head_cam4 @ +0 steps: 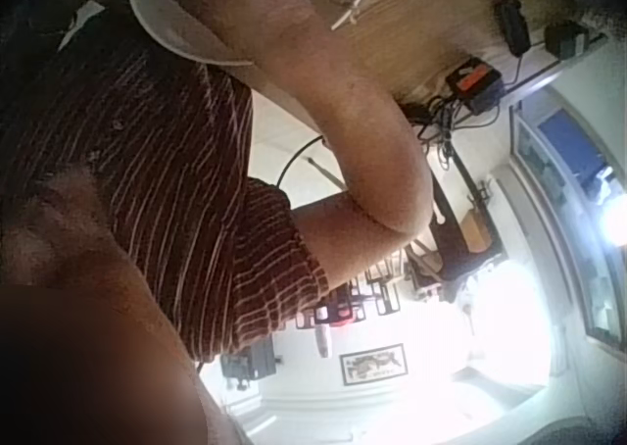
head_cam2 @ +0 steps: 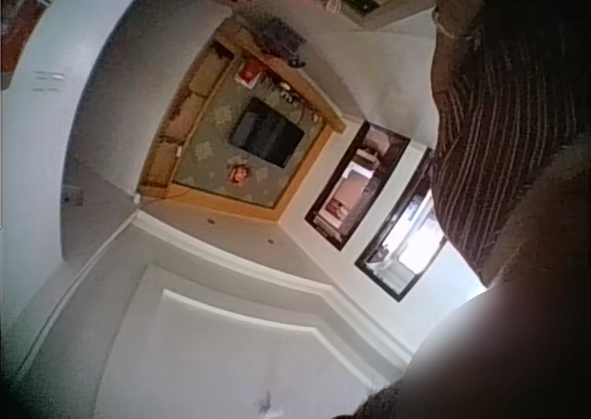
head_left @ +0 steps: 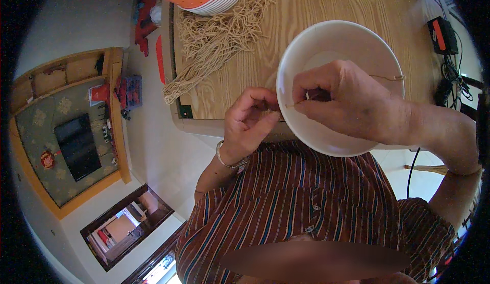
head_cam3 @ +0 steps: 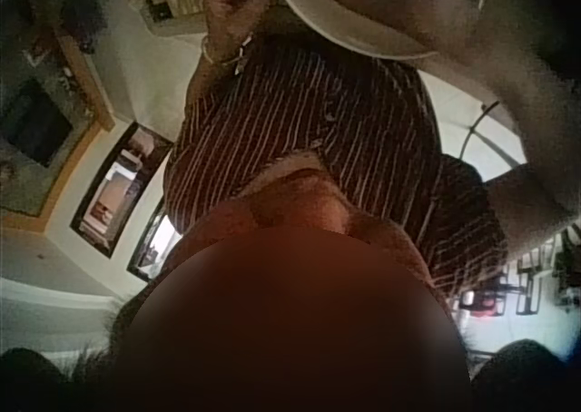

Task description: The person is tying thin straw-like strings into small loops or knots over a white bowl on a wooden table.

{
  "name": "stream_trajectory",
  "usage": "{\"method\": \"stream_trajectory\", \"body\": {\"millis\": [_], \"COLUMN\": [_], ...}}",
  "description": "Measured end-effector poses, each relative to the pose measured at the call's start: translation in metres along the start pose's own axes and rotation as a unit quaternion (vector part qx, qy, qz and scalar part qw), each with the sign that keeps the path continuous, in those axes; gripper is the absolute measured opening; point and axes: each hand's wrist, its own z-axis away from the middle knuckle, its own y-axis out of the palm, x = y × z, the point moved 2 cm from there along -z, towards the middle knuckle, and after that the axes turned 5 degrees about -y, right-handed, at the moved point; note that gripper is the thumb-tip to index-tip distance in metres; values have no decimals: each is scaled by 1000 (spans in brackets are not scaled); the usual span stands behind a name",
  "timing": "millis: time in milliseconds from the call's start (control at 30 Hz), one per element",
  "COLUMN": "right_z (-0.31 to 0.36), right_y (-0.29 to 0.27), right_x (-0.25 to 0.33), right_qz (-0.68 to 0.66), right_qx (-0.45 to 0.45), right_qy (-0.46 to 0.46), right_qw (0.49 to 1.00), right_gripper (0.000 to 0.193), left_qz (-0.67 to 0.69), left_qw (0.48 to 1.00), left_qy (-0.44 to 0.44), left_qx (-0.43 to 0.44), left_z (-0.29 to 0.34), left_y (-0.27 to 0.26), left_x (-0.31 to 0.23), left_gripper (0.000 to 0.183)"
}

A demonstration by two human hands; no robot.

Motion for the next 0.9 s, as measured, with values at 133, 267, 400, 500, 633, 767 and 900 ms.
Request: {"method": "stream_trajectory", "body": {"millis": [133,267,400,500,633,767,900], "right_z": [0,-2,-4,-4,-5,-7,-8], "right_y": [1,3,6,7,10,8,8], "right_x": [2,0,-1,0,-3,1,-2], "right_qz": [-12,27,13,10,9,10,15], "right_qx": [9,5,-3,2,-2,13,18], "right_qy": [-1,10,-6,-10,-32,-31,-36], "right_qw": [1000,1000,1000,1000,999,999,999], "right_gripper": [10,11,15,15,14,14,15], "left_qz": [-19,-43,-76,-91,-118,-127,-151], "left_qw": [1000,999,996,994,990,988,983], "left_qy": [10,31,41,54,68,70,93], "left_qx": [-4,-1,-18,-20,-33,-49,-44], "left_z": [1,0,2,1,1,0,-1], "left_y": [2,4,4,5,7,6,4], "left_x": [-4,-5,-6,-7,-9,-5,-4], "left_gripper": [26,25,23,22,18,16,12]}}
